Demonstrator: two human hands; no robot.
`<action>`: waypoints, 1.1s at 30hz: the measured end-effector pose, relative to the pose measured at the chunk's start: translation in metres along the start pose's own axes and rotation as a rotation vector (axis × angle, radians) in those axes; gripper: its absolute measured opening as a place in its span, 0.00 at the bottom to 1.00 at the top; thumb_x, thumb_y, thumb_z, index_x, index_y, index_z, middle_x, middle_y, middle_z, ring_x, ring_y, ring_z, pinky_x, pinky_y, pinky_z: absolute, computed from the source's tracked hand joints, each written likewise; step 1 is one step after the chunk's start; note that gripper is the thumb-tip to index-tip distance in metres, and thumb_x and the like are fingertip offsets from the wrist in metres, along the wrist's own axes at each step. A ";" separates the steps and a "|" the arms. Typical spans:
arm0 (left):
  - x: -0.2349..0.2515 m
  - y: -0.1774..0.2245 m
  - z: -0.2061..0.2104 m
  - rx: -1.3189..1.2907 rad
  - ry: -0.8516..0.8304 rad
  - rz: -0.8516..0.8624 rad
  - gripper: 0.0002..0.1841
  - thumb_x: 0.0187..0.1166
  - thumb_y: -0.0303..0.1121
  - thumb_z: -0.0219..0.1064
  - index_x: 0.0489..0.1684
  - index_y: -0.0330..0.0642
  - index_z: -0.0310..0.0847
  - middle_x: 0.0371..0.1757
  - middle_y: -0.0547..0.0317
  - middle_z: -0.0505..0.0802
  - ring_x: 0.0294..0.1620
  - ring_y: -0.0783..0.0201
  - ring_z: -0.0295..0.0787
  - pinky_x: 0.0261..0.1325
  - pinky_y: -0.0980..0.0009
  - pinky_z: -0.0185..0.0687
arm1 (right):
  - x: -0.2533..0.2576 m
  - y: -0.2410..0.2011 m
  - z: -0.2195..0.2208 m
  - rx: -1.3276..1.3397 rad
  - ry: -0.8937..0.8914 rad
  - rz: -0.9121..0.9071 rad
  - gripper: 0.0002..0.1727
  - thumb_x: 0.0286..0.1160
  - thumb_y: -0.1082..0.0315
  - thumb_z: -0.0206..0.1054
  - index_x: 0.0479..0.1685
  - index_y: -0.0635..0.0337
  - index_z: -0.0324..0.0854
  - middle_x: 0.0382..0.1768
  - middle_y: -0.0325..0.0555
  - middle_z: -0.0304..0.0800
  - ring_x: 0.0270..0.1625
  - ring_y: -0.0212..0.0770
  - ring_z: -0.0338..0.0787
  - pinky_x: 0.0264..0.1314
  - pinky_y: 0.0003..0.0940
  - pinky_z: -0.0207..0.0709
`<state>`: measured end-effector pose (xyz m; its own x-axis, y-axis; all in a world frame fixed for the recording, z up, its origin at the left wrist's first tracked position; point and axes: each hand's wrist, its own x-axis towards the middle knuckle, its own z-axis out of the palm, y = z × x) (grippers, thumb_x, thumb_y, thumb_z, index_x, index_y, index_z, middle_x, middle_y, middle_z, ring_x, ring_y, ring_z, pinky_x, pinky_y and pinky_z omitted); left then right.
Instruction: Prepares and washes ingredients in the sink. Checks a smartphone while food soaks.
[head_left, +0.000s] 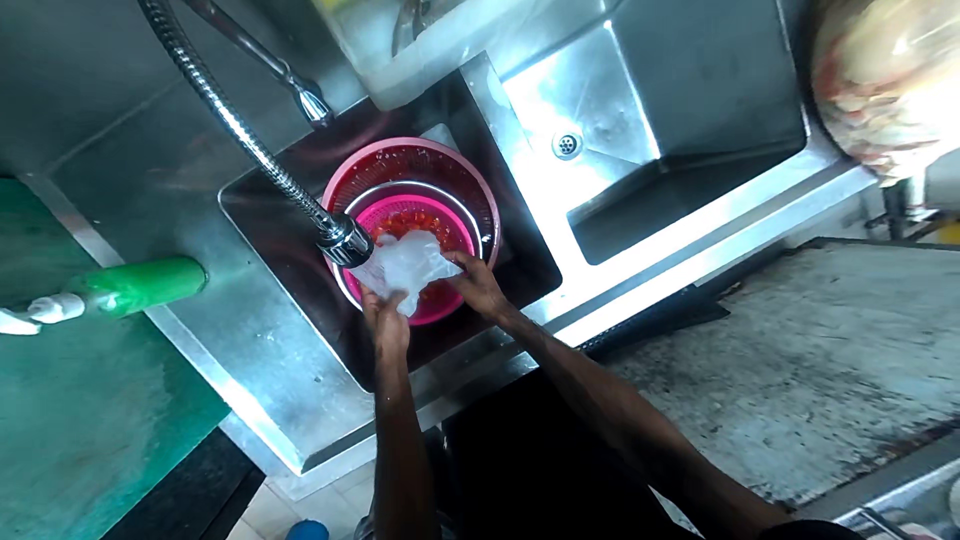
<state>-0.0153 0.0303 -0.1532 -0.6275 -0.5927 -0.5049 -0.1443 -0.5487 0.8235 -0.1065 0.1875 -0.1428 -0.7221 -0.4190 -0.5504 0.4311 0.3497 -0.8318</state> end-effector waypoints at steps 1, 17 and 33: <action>-0.001 0.000 0.001 -0.031 -0.003 -0.013 0.34 0.66 0.12 0.62 0.77 0.39 0.62 0.61 0.50 0.86 0.58 0.58 0.88 0.61 0.54 0.89 | 0.000 -0.002 0.004 0.076 -0.040 0.030 0.23 0.74 0.73 0.69 0.71 0.58 0.80 0.58 0.56 0.90 0.51 0.48 0.93 0.55 0.51 0.88; 0.010 -0.016 -0.018 0.082 0.021 -0.022 0.14 0.91 0.27 0.50 0.67 0.38 0.76 0.50 0.55 0.92 0.50 0.63 0.91 0.57 0.58 0.90 | -0.045 -0.057 -0.003 -0.386 -0.046 -0.411 0.08 0.76 0.61 0.74 0.44 0.55 0.93 0.42 0.41 0.91 0.44 0.33 0.90 0.50 0.32 0.88; -0.019 0.003 -0.010 -0.432 -0.114 -0.172 0.24 0.90 0.58 0.45 0.69 0.54 0.73 0.57 0.62 0.93 0.60 0.62 0.90 0.64 0.55 0.88 | -0.033 -0.020 0.066 -0.326 -0.136 -0.308 0.31 0.67 0.74 0.72 0.76 0.57 0.79 0.72 0.59 0.75 0.68 0.50 0.83 0.70 0.44 0.83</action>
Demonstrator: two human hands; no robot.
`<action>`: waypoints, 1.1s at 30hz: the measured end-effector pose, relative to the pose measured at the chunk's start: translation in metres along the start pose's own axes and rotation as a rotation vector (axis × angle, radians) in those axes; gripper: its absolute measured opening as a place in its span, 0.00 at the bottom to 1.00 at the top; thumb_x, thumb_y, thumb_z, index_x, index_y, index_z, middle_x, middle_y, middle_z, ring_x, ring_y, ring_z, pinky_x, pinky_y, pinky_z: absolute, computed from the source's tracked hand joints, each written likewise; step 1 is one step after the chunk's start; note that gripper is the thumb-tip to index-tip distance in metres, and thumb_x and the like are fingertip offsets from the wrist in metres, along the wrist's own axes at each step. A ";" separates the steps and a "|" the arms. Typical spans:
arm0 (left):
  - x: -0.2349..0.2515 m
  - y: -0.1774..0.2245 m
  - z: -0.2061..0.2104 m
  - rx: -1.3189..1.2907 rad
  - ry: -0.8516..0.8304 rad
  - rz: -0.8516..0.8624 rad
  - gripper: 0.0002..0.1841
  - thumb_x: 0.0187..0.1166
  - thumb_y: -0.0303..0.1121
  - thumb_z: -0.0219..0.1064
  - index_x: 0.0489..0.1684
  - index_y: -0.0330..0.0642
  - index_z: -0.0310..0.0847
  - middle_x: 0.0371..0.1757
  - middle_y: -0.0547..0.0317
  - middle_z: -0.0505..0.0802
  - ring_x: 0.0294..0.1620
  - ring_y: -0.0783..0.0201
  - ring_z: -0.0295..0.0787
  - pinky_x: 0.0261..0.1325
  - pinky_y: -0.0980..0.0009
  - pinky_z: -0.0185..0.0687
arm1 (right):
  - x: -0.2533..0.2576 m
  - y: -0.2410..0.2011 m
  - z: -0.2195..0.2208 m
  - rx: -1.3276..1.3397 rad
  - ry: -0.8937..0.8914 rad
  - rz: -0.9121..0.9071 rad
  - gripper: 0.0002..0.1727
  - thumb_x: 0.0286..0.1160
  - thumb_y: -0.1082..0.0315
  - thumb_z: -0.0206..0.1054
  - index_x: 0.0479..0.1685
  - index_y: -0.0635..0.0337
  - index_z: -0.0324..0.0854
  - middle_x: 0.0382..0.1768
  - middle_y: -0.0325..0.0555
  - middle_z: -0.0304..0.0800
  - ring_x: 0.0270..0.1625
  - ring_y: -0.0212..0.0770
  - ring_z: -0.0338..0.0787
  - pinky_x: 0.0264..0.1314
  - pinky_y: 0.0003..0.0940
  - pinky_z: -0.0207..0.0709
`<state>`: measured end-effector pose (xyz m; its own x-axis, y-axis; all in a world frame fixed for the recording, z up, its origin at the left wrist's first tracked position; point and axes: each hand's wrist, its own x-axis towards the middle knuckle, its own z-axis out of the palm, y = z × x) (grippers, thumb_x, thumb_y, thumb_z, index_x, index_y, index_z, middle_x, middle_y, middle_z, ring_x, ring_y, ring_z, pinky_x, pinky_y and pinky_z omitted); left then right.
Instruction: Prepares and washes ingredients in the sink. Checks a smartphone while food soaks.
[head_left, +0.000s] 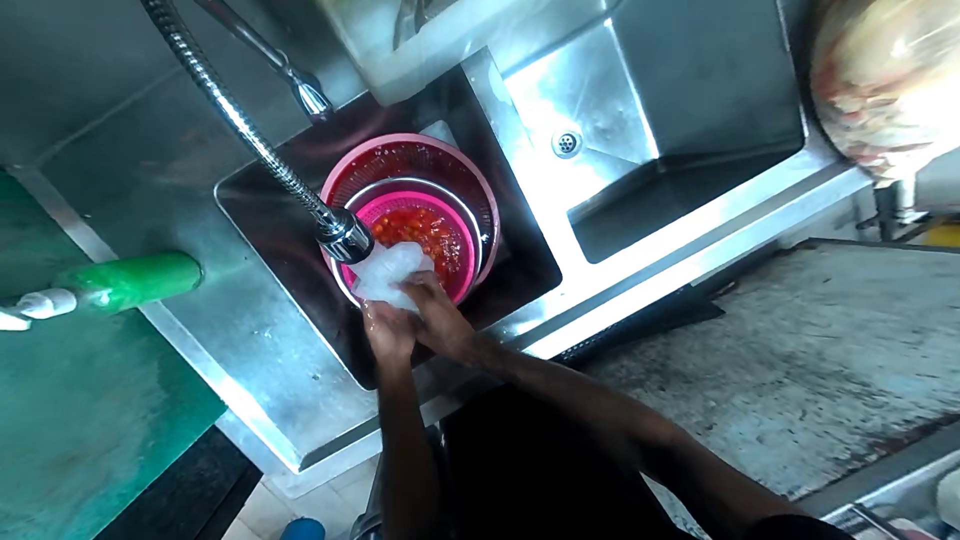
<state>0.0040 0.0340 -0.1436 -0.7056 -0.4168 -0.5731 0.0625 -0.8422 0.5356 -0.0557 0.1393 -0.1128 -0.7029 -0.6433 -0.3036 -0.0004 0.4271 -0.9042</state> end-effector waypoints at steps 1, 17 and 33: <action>-0.002 0.000 0.001 0.005 0.028 0.008 0.24 0.92 0.56 0.41 0.70 0.54 0.72 0.57 0.62 0.93 0.60 0.63 0.91 0.63 0.56 0.88 | -0.002 0.003 0.004 -0.002 -0.047 -0.008 0.31 0.68 0.74 0.72 0.77 0.59 0.78 0.75 0.61 0.75 0.74 0.52 0.81 0.76 0.44 0.79; 0.006 0.015 0.021 -0.068 0.320 -0.021 0.18 0.93 0.43 0.48 0.72 0.47 0.70 0.59 0.50 0.89 0.61 0.53 0.89 0.64 0.47 0.86 | 0.001 0.029 -0.017 -0.057 -0.035 0.111 0.24 0.80 0.57 0.70 0.71 0.60 0.83 0.60 0.58 0.87 0.56 0.48 0.91 0.64 0.44 0.86; -0.008 0.020 -0.010 0.360 0.167 0.040 0.35 0.63 0.07 0.57 0.75 0.39 0.59 0.53 0.47 0.87 0.44 0.56 0.91 0.43 0.56 0.93 | 0.017 0.000 -0.068 1.103 0.071 0.471 0.26 0.89 0.42 0.42 0.69 0.42 0.76 0.52 0.37 0.90 0.49 0.35 0.89 0.45 0.38 0.84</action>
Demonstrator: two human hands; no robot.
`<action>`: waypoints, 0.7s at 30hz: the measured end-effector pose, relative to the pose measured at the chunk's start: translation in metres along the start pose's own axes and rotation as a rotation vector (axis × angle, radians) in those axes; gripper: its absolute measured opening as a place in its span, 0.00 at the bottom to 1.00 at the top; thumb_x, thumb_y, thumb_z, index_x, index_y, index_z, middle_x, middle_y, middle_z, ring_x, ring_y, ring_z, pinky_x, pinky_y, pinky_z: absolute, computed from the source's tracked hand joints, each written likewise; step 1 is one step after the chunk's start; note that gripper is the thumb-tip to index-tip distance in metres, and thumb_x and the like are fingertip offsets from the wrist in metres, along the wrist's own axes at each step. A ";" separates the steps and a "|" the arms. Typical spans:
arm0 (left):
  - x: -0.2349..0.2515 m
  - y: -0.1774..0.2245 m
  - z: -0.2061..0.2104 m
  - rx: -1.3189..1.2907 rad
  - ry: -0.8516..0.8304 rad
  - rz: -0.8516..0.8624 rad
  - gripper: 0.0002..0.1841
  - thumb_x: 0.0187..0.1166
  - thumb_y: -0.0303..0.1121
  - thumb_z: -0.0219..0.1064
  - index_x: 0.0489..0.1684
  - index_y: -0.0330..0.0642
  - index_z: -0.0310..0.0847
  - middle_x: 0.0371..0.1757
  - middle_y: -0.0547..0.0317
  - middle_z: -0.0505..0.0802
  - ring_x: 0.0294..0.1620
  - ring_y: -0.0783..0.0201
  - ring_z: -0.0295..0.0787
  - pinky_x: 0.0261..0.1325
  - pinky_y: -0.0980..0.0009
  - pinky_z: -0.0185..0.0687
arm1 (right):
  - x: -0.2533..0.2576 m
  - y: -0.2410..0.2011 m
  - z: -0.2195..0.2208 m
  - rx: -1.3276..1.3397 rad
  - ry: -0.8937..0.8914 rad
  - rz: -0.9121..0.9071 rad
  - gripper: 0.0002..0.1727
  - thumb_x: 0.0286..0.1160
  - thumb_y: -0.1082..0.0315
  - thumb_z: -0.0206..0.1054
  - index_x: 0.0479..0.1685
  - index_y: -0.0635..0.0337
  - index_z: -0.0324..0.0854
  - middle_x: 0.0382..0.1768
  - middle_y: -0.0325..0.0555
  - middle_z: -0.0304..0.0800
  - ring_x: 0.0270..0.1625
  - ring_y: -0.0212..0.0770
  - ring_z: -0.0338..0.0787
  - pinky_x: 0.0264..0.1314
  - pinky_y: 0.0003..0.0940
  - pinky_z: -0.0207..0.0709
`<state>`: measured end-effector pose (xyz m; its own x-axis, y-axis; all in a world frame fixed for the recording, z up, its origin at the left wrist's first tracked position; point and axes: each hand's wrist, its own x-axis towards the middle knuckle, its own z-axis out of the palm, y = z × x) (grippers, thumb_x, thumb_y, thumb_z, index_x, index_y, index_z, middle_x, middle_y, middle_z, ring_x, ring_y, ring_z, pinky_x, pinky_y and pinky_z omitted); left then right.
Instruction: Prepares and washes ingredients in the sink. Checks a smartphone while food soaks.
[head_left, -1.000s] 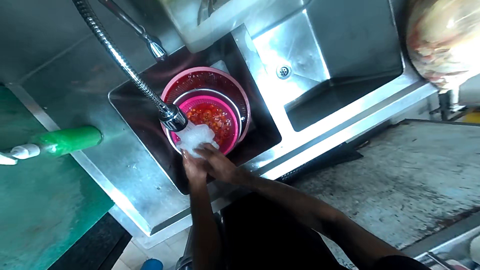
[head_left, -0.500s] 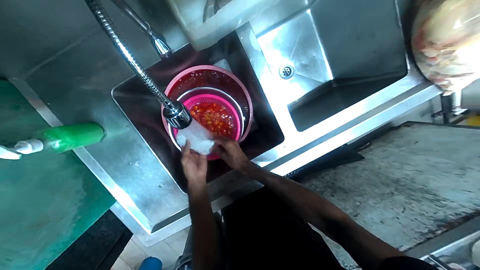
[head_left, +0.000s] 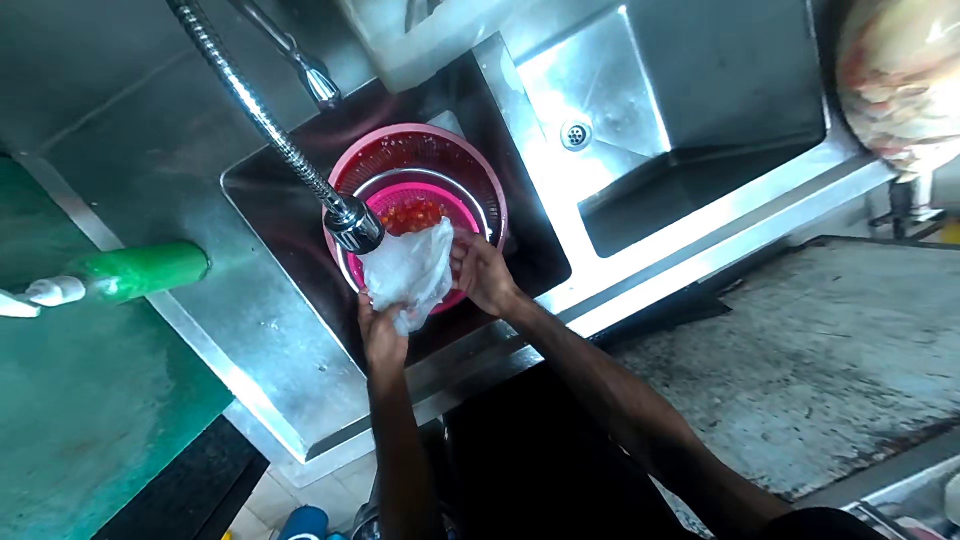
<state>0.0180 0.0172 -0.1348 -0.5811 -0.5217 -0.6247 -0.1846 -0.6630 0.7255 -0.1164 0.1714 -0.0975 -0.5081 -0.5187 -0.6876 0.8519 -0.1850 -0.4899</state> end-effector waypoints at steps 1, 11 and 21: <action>0.000 0.000 -0.002 -0.036 -0.023 0.016 0.37 0.63 0.06 0.56 0.77 0.40 0.58 0.56 0.47 0.87 0.48 0.54 0.91 0.48 0.53 0.93 | -0.003 -0.003 0.001 -0.020 -0.009 -0.002 0.25 0.89 0.41 0.43 0.70 0.42 0.76 0.52 0.36 0.90 0.48 0.34 0.89 0.45 0.36 0.84; 0.002 0.009 0.000 -0.127 -0.191 0.242 0.42 0.58 0.06 0.58 0.75 0.52 0.56 0.62 0.56 0.88 0.61 0.55 0.89 0.60 0.49 0.89 | 0.019 -0.008 -0.028 -0.569 0.232 -0.550 0.12 0.73 0.83 0.60 0.47 0.66 0.88 0.46 0.47 0.93 0.43 0.35 0.89 0.45 0.33 0.85; -0.013 -0.001 0.002 -0.474 -0.225 0.082 0.17 0.89 0.49 0.53 0.61 0.51 0.80 0.55 0.60 0.94 0.59 0.62 0.91 0.64 0.55 0.87 | -0.012 0.046 0.027 -0.622 -0.139 -0.259 0.15 0.85 0.71 0.55 0.57 0.64 0.87 0.55 0.49 0.90 0.59 0.38 0.87 0.67 0.40 0.80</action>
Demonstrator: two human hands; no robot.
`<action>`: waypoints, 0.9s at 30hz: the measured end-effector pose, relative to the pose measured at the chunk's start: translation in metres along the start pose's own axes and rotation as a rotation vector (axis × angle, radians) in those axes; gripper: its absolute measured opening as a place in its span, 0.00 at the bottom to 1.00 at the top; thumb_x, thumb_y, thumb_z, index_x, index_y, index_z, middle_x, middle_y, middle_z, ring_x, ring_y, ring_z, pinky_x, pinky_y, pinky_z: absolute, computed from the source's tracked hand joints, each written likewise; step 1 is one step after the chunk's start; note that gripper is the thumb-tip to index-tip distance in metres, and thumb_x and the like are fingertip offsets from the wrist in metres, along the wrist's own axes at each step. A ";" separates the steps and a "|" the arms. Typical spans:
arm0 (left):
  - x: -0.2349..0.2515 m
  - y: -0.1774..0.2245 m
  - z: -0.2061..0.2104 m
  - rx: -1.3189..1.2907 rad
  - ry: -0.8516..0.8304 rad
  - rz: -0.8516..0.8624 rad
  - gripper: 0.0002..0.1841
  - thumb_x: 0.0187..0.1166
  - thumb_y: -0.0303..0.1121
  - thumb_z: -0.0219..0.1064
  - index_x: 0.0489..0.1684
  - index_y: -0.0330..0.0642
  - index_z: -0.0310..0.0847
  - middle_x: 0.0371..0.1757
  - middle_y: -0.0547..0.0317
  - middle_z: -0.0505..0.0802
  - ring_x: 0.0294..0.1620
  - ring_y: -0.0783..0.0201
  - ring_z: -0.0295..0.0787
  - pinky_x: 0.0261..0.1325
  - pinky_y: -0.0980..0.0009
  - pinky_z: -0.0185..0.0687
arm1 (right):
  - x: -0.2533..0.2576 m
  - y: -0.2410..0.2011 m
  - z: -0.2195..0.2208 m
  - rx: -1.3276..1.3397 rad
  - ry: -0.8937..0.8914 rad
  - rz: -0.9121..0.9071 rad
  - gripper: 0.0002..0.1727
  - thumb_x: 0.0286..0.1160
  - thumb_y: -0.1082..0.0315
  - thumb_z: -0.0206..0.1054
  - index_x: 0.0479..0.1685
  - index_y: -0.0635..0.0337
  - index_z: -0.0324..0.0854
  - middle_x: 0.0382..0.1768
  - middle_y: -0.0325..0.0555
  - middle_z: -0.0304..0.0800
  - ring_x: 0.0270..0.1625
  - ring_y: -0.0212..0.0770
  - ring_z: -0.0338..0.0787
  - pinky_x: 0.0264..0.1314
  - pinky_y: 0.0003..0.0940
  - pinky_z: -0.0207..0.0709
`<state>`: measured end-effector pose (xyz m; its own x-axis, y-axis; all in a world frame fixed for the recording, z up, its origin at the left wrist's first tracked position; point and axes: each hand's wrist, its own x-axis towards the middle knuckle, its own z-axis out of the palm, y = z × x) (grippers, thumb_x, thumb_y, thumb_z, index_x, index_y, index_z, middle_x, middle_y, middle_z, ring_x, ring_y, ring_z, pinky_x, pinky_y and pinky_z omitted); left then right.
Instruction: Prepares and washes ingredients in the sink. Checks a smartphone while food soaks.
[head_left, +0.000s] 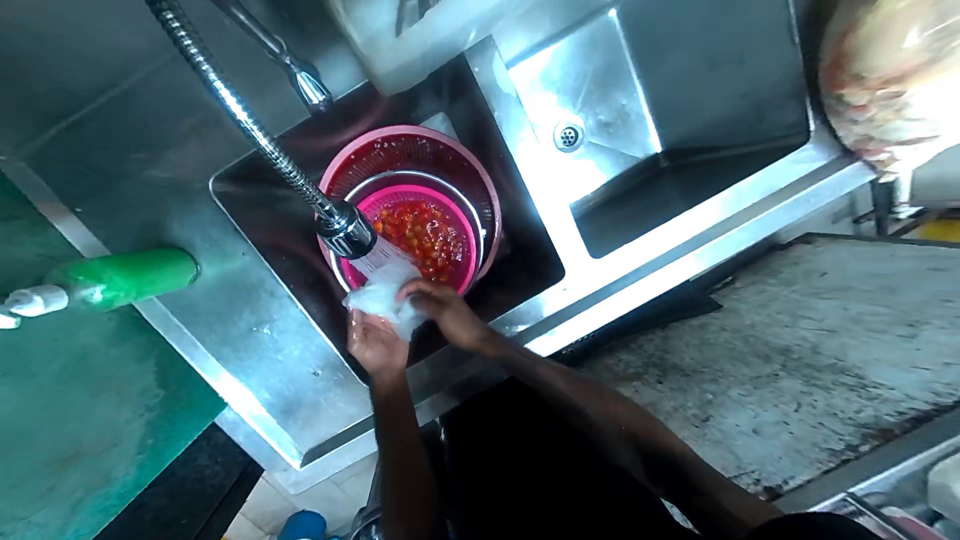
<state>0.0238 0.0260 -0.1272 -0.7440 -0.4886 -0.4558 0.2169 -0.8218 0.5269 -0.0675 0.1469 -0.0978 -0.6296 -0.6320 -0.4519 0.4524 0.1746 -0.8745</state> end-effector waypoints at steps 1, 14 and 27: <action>-0.002 -0.003 0.007 0.025 0.064 -0.016 0.18 0.91 0.49 0.50 0.61 0.51 0.79 0.52 0.61 0.94 0.57 0.63 0.91 0.62 0.57 0.88 | -0.001 0.004 0.011 -0.140 -0.033 -0.045 0.14 0.82 0.68 0.61 0.57 0.61 0.89 0.54 0.50 0.91 0.62 0.42 0.86 0.72 0.44 0.77; -0.025 0.028 0.012 0.336 0.197 0.448 0.17 0.87 0.27 0.45 0.38 0.45 0.83 0.35 0.68 0.94 0.40 0.77 0.91 0.48 0.77 0.88 | -0.044 -0.019 0.057 -0.744 -0.389 -0.592 0.27 0.75 0.69 0.68 0.77 0.55 0.79 0.62 0.57 0.87 0.69 0.54 0.85 0.76 0.41 0.78; -0.012 0.024 0.019 -0.170 0.026 0.092 0.14 0.70 0.43 0.67 0.40 0.43 0.89 0.39 0.54 0.96 0.44 0.59 0.95 0.51 0.56 0.92 | -0.011 -0.032 0.011 0.092 -0.028 0.198 0.26 0.89 0.53 0.60 0.78 0.59 0.77 0.71 0.51 0.84 0.70 0.41 0.86 0.73 0.41 0.81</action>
<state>0.0260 0.0181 -0.0955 -0.7000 -0.5693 -0.4311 0.3884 -0.8101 0.4391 -0.0685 0.1398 -0.0631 -0.5056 -0.6135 -0.6066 0.6221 0.2280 -0.7490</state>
